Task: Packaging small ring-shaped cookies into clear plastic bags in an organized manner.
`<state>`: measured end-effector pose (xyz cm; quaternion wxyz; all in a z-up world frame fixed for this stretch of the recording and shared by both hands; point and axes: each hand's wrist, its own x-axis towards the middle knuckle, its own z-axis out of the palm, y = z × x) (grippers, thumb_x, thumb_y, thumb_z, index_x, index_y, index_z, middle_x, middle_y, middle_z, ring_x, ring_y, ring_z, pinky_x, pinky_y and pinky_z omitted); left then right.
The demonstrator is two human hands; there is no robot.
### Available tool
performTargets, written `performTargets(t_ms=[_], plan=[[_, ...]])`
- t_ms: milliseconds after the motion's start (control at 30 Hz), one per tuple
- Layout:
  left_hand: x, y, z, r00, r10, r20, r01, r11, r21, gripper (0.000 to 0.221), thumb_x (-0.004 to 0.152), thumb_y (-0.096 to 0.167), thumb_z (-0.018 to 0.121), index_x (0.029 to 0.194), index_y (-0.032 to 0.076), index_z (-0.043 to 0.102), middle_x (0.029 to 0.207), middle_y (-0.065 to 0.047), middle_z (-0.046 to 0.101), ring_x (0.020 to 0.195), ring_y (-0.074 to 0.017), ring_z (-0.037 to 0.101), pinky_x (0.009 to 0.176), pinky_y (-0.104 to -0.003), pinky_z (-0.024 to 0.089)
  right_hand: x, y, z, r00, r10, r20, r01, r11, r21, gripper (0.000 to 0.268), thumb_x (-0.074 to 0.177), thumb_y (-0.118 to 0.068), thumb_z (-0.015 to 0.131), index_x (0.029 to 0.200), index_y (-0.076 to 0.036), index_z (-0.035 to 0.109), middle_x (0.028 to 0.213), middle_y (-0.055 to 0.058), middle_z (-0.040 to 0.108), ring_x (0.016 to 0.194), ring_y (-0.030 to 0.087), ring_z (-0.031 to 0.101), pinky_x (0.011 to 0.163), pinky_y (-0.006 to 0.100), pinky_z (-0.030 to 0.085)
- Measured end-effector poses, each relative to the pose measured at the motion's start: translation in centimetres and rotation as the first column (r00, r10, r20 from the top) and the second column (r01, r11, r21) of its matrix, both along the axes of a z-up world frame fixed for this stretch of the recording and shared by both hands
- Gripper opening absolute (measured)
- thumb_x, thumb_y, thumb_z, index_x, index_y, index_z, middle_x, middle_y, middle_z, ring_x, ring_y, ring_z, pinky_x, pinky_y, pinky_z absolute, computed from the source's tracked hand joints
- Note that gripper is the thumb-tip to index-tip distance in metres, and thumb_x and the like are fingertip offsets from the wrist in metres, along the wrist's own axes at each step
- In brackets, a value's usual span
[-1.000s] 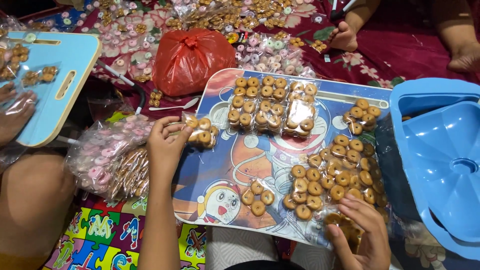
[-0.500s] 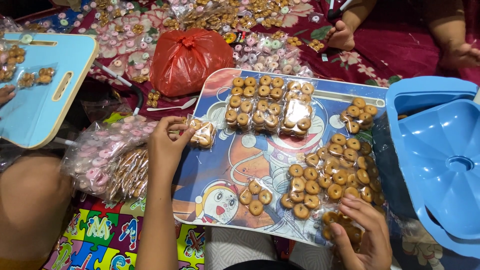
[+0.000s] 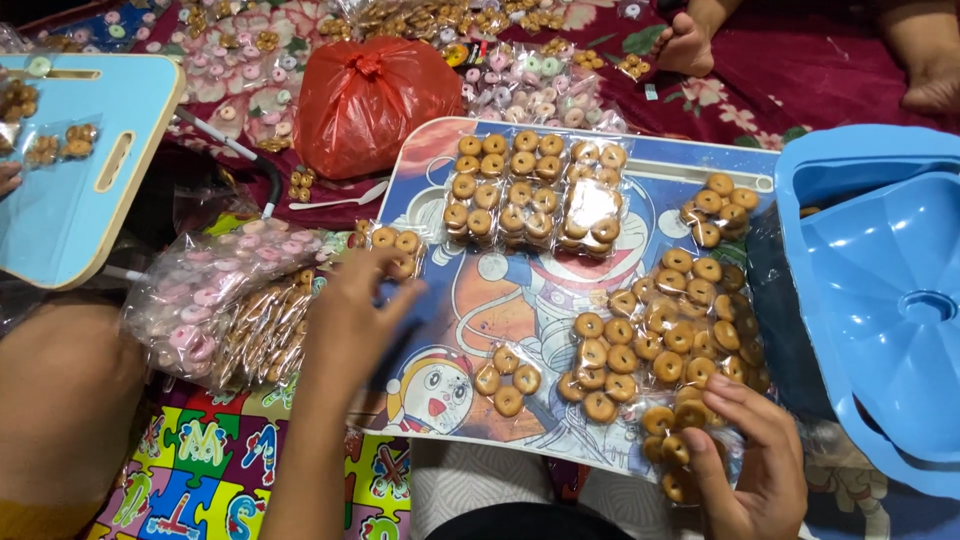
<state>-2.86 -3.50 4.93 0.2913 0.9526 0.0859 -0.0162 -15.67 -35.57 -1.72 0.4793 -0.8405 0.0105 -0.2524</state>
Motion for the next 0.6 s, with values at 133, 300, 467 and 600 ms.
performTargets(t_ms=[133,300,467,600], plan=[[-2.7,-3.4,0.7,0.892,-0.239,-0.384,0.235,0.970,-0.058,0.040,0.094,0.050,0.059,0.122,0.023,0.065,0.117,0.002,0.074,0.101,-0.0165,0.070,0.080,-0.035,0.054,0.1,-0.4,-0.1,1.000,0.026,0.008,-0.026,0.999,0.021,0.032,0.091,0.001,0.067,0.122,0.011,0.062,0.126,0.027,0.063,0.126,0.037,0.063,0.115,0.046,0.056],[-4.1,-4.6,-5.0,0.833,-0.386,-0.396,0.473,0.868,0.150,0.049,0.083,0.056,0.078,0.107,0.019,0.057,0.106,-0.002,0.062,0.095,-0.0286,0.063,0.073,-0.046,0.046,-0.1,-0.9,-0.1,0.998,0.055,-0.025,-0.054,0.998,0.038,0.032,0.092,0.000,0.067,0.122,0.007,0.061,0.127,0.024,0.063,0.127,0.037,0.064,0.116,0.048,0.055],[-3.8,-4.2,-4.3,0.817,-0.422,-0.392,0.500,0.858,0.120,0.039,0.088,0.050,0.076,0.096,0.021,0.052,0.101,0.000,0.062,0.091,-0.0291,0.060,0.071,-0.042,0.042,-0.3,-1.7,-0.7,0.998,0.056,-0.036,-0.055,0.998,0.037,0.033,0.092,-0.001,0.066,0.124,0.007,0.061,0.129,0.024,0.063,0.128,0.035,0.063,0.116,0.046,0.054],[-3.4,-4.7,-1.9,0.788,-0.347,-0.508,0.373,0.926,-0.054,0.036,0.089,0.034,0.073,0.115,0.023,0.050,0.099,0.007,0.068,0.092,-0.0205,0.062,0.070,-0.038,0.043,-0.2,-1.6,-0.5,0.999,0.029,-0.036,-0.027,0.999,0.046,0.031,0.093,0.000,0.066,0.123,0.008,0.061,0.128,0.025,0.062,0.128,0.037,0.064,0.115,0.045,0.054]])
